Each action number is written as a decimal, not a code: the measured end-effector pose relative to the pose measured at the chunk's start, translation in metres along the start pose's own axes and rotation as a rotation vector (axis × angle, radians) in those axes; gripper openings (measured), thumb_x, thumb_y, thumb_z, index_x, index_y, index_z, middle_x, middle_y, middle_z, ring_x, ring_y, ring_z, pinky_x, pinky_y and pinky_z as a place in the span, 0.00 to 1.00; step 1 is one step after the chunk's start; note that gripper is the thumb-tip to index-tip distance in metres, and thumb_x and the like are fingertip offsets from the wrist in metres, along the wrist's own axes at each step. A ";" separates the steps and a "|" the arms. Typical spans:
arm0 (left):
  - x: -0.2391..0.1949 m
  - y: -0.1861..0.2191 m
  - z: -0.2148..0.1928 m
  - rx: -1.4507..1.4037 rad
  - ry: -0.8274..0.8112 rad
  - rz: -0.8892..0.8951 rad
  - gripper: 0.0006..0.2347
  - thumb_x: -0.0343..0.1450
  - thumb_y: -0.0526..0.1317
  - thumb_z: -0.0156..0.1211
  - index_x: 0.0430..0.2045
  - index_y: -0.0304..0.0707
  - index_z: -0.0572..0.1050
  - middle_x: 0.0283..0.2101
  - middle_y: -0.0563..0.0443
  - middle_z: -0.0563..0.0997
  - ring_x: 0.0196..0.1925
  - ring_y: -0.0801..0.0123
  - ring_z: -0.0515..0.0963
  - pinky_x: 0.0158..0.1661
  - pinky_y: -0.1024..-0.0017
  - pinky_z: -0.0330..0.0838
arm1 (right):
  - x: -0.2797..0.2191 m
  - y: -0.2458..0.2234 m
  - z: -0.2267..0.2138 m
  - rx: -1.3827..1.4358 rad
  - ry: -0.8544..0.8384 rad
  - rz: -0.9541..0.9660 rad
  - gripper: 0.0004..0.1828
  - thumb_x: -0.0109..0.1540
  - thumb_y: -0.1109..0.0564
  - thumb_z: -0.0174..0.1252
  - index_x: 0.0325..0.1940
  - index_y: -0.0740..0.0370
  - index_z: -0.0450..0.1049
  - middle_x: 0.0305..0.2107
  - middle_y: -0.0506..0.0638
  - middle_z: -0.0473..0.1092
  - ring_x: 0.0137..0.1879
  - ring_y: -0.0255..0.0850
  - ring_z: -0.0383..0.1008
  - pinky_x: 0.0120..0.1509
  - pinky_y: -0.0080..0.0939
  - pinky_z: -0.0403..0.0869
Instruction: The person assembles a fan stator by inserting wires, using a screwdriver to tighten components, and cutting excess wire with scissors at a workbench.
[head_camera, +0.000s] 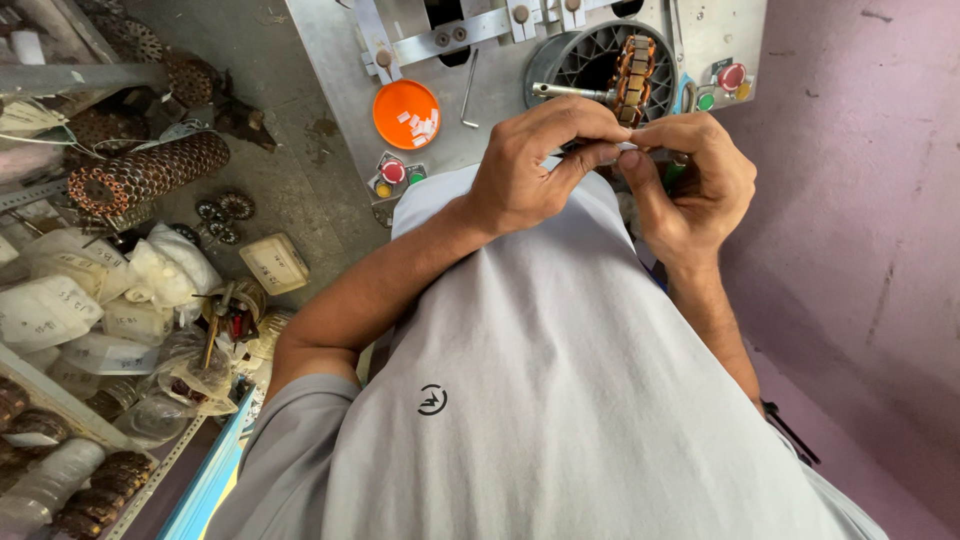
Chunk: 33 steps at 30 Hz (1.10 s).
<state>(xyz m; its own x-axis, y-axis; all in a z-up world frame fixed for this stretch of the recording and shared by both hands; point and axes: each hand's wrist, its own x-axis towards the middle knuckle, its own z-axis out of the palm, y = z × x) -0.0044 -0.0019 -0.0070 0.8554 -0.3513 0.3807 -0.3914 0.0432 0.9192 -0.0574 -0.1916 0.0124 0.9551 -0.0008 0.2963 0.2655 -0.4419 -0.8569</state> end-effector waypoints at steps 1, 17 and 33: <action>-0.002 -0.003 0.003 0.003 0.011 -0.006 0.08 0.73 0.30 0.68 0.43 0.35 0.77 0.43 0.48 0.82 0.46 0.63 0.85 0.48 0.71 0.81 | 0.000 0.000 0.001 -0.053 0.012 -0.018 0.09 0.65 0.73 0.68 0.45 0.70 0.75 0.38 0.55 0.76 0.37 0.36 0.76 0.39 0.32 0.71; 0.031 -0.098 0.004 -0.175 -0.262 -0.004 0.21 0.70 0.34 0.62 0.60 0.38 0.74 0.62 0.47 0.79 0.63 0.61 0.76 0.67 0.67 0.67 | -0.011 0.034 0.014 -0.265 0.180 0.043 0.09 0.67 0.73 0.67 0.47 0.67 0.76 0.41 0.53 0.75 0.38 0.36 0.77 0.41 0.32 0.75; 0.037 -0.116 0.003 -0.355 -0.430 0.033 0.14 0.73 0.29 0.69 0.52 0.37 0.77 0.60 0.50 0.79 0.54 0.67 0.83 0.57 0.73 0.80 | -0.011 0.040 0.026 -0.435 0.221 -0.059 0.13 0.63 0.73 0.69 0.46 0.65 0.75 0.39 0.51 0.74 0.40 0.39 0.79 0.41 0.36 0.77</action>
<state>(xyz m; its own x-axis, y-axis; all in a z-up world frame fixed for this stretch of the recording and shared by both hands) 0.0717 -0.0224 -0.1001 0.6001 -0.6910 0.4030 -0.2139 0.3469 0.9132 -0.0541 -0.1859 -0.0367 0.8769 -0.1334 0.4618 0.1941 -0.7807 -0.5941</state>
